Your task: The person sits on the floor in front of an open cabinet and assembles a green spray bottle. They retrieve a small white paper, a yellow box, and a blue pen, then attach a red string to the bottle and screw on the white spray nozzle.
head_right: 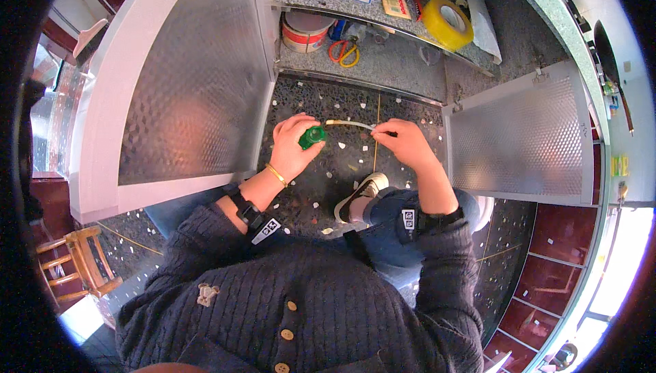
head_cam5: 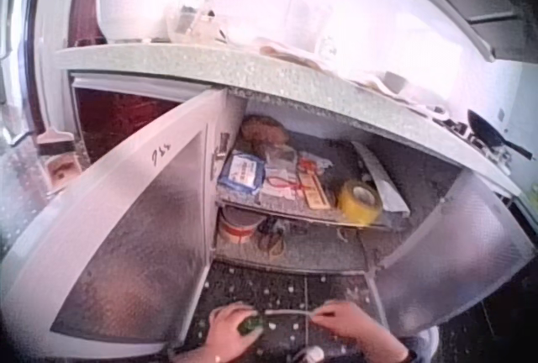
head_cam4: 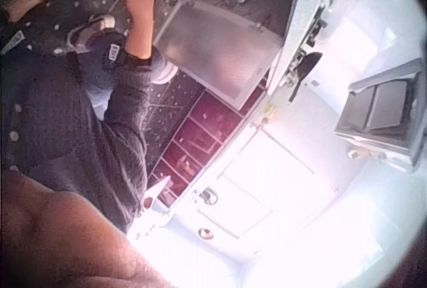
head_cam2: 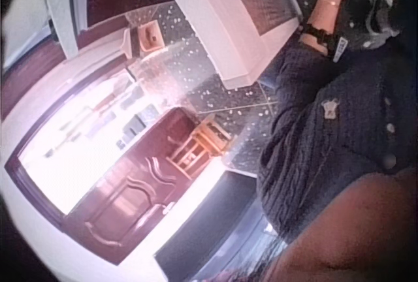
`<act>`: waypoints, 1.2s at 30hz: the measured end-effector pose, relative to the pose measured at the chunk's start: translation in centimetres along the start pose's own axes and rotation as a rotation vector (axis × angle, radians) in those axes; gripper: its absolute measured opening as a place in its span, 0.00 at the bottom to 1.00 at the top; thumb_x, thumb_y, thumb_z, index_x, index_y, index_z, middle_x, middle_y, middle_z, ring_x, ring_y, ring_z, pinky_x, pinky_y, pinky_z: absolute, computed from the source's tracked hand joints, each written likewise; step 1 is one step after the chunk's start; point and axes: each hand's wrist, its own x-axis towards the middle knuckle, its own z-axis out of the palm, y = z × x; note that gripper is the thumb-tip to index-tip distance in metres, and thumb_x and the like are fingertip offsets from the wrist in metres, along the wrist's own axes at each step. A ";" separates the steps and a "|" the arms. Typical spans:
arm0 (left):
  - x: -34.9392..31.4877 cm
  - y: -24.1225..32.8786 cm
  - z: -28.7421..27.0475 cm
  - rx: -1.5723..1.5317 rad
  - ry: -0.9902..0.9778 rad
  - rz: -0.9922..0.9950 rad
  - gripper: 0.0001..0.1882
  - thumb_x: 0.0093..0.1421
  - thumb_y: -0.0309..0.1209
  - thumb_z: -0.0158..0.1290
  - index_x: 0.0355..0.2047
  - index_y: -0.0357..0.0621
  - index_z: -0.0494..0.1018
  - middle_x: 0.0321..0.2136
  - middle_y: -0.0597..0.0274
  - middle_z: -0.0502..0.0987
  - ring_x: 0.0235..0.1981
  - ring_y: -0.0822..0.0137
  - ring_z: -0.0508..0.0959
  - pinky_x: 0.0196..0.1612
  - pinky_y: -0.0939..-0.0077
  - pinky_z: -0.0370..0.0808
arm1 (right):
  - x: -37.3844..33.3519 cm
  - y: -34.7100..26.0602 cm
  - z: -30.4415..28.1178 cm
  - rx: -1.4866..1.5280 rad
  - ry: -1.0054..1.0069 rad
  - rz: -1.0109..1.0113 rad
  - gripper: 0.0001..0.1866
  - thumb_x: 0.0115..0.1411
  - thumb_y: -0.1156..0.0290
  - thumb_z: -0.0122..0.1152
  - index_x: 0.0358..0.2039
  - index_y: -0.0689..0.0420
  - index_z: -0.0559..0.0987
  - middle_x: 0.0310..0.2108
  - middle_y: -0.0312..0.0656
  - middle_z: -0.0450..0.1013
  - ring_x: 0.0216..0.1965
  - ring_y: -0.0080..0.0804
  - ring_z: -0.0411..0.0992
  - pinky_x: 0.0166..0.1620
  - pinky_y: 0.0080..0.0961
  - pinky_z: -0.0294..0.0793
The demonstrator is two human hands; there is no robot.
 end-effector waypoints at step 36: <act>1.1 5.3 -3.7 -0.032 -0.225 0.134 0.19 0.44 0.33 0.57 0.37 0.44 0.72 0.42 0.59 0.72 0.44 0.60 0.71 0.52 0.61 0.59 | 0.8 -6.6 4.7 0.267 0.264 -0.439 0.15 0.41 0.80 0.65 0.33 0.58 0.76 0.34 0.42 0.68 0.37 0.35 0.69 0.41 0.26 0.68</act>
